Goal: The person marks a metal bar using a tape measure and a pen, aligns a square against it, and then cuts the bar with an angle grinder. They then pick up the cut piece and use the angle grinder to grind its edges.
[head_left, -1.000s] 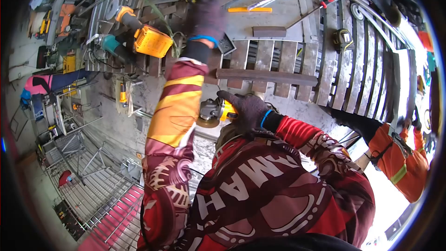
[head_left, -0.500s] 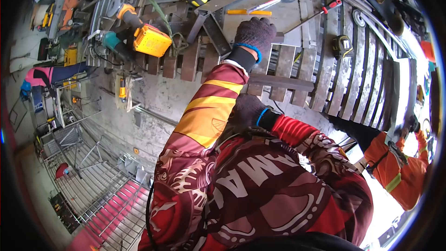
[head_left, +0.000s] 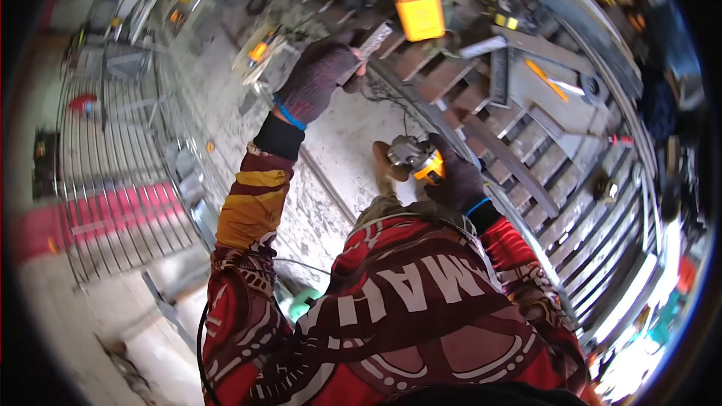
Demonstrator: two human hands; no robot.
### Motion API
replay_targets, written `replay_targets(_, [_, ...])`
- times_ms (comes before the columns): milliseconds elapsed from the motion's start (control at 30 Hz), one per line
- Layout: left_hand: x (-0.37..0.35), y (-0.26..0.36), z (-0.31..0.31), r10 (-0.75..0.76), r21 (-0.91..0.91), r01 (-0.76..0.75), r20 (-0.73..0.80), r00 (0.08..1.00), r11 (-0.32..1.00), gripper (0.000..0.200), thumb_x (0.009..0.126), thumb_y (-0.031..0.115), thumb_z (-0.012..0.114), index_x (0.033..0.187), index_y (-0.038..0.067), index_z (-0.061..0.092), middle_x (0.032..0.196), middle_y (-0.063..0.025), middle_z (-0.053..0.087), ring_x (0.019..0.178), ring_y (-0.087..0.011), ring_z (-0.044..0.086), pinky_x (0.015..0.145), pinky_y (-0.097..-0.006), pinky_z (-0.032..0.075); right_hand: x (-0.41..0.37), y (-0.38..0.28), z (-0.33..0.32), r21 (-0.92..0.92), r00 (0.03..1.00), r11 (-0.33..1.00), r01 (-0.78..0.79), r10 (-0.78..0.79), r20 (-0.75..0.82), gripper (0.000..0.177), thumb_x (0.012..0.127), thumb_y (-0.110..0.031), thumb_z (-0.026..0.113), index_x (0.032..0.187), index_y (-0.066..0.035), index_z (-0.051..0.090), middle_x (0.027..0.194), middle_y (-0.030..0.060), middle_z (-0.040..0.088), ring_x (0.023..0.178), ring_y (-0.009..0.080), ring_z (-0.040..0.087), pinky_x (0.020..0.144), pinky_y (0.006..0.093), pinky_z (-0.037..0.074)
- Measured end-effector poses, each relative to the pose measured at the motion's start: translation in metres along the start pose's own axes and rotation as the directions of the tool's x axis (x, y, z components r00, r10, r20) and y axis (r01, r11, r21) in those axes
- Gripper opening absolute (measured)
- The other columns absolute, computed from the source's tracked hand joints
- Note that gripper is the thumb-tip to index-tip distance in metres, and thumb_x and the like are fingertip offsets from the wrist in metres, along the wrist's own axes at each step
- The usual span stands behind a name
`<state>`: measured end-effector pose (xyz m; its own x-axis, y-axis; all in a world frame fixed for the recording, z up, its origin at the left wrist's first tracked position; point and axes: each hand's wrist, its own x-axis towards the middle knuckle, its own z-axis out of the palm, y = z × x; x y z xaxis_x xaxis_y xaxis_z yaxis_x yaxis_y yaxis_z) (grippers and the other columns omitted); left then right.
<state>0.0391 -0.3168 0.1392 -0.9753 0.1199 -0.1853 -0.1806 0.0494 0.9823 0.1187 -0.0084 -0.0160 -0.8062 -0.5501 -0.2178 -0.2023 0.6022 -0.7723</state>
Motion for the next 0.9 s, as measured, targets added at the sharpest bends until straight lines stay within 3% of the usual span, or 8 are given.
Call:
replay_targets(33, [-0.027, -0.005, -0.019, 0.002, -0.033, -0.005, -0.083, 0.997, 0.999, 0.048, 0.099, 0.030, 0.062, 0.134, -0.002, 0.062, 0.089, -0.0021, 0.062, 0.074, -0.0114, 0.058, 0.067, -0.0259, 0.046, 0.006, -0.009, 0.004, -0.009, 0.999, 0.999, 0.034, -0.034, -0.010, 0.096, 0.073, -0.025, 0.080, 0.157, -0.026, 0.034, 0.119, 0.0243, 0.070, 0.101, 0.0480, 0.069, 0.088, 0.0542, 0.056])
replay_targets(100, [-0.074, -0.024, -0.049, -0.009, -0.130, -0.019, -0.209, 0.978, 0.991, 0.046, 0.098, 0.027, 0.060, 0.134, -0.002, 0.062, 0.085, -0.0015, 0.062, 0.068, -0.0100, 0.055, 0.061, -0.0258, 0.043, 0.018, -0.034, 0.005, -0.084, 0.991, 0.994, -0.067, 0.076, 0.106, 0.099, 0.071, -0.025, 0.081, 0.158, -0.025, 0.033, 0.121, 0.0226, 0.070, 0.103, 0.0459, 0.070, 0.089, 0.0536, 0.057])
replay_targets(267, [-0.157, -0.068, -0.090, -0.127, -0.229, 0.028, -0.429, 0.894, 0.973, 0.050, 0.097, 0.025, 0.058, 0.137, -0.005, 0.059, 0.080, -0.0038, 0.061, 0.058, -0.0076, 0.047, 0.052, -0.0233, 0.035, 0.048, -0.077, 0.030, -0.110, 0.971, 0.968, 0.223, -0.231, -0.061, 0.097, 0.070, -0.020, 0.083, 0.156, -0.022, 0.036, 0.117, 0.0183, 0.071, 0.099, 0.0442, 0.071, 0.082, 0.0511, 0.059])
replay_targets(433, [-0.183, -0.087, -0.120, -0.160, -0.210, 0.072, -0.440, 0.884, 0.975, 0.048, 0.097, 0.022, 0.056, 0.136, -0.007, 0.059, 0.074, -0.0046, 0.060, 0.052, -0.0068, 0.042, 0.048, -0.0244, 0.031, 0.065, -0.132, 0.038, -0.254, 0.935, 0.927, 0.275, -0.320, -0.155, 0.093, 0.071, -0.017, 0.082, 0.154, -0.021, 0.040, 0.123, 0.0183, 0.070, 0.098, 0.0437, 0.071, 0.082, 0.0502, 0.059])
replay_targets(567, [-0.184, -0.096, -0.131, -0.206, -0.183, 0.148, -0.362, 0.909, 0.972, 0.047, 0.098, 0.022, 0.056, 0.135, -0.006, 0.060, 0.075, -0.0043, 0.061, 0.052, -0.0070, 0.044, 0.048, -0.0240, 0.031, 0.062, -0.149, 0.049, -0.272, 0.939, 0.935, 0.229, -0.285, -0.190, 0.091, 0.075, -0.013, 0.082, 0.156, -0.020, 0.040, 0.133, 0.0180, 0.067, 0.111, 0.0428, 0.069, 0.089, 0.0490, 0.059])
replay_targets(767, [-0.163, -0.107, -0.129, -0.258, -0.196, 0.211, -0.261, 0.930, 0.958, 0.045, 0.100, 0.023, 0.054, 0.135, -0.004, 0.061, 0.074, -0.0028, 0.060, 0.054, -0.0068, 0.047, 0.049, -0.0226, 0.032, 0.054, -0.157, 0.057, -0.311, 0.950, 0.942, 0.129, -0.207, -0.234, 0.084, 0.076, -0.014, 0.081, 0.152, -0.019, 0.046, 0.120, 0.0185, 0.068, 0.110, 0.0421, 0.067, 0.088, 0.0486, 0.056])
replay_targets(833, [-0.156, -0.112, -0.126, -0.233, -0.184, 0.200, -0.181, 0.955, 0.962, 0.044, 0.100, 0.023, 0.054, 0.135, -0.002, 0.061, 0.075, -0.0025, 0.060, 0.054, -0.0069, 0.047, 0.050, -0.0224, 0.033, 0.051, -0.155, 0.058, -0.340, 0.913, 0.922, 0.185, -0.289, -0.287, 0.085, 0.077, -0.023, 0.083, 0.153, -0.029, 0.045, 0.099, 0.0137, 0.067, 0.086, 0.0387, 0.070, 0.071, 0.0484, 0.057])
replay_targets(900, [-0.149, -0.113, -0.121, -0.262, -0.181, 0.232, -0.166, 0.951, 0.956, 0.043, 0.100, 0.024, 0.055, 0.134, -0.002, 0.062, 0.075, -0.0025, 0.060, 0.055, -0.0068, 0.047, 0.050, -0.0223, 0.033, 0.048, -0.153, 0.057, -0.340, 0.904, 0.923, 0.180, -0.292, -0.313, 0.085, 0.077, -0.024, 0.083, 0.153, -0.029, 0.045, 0.097, 0.0138, 0.065, 0.083, 0.0383, 0.070, 0.069, 0.0482, 0.056])
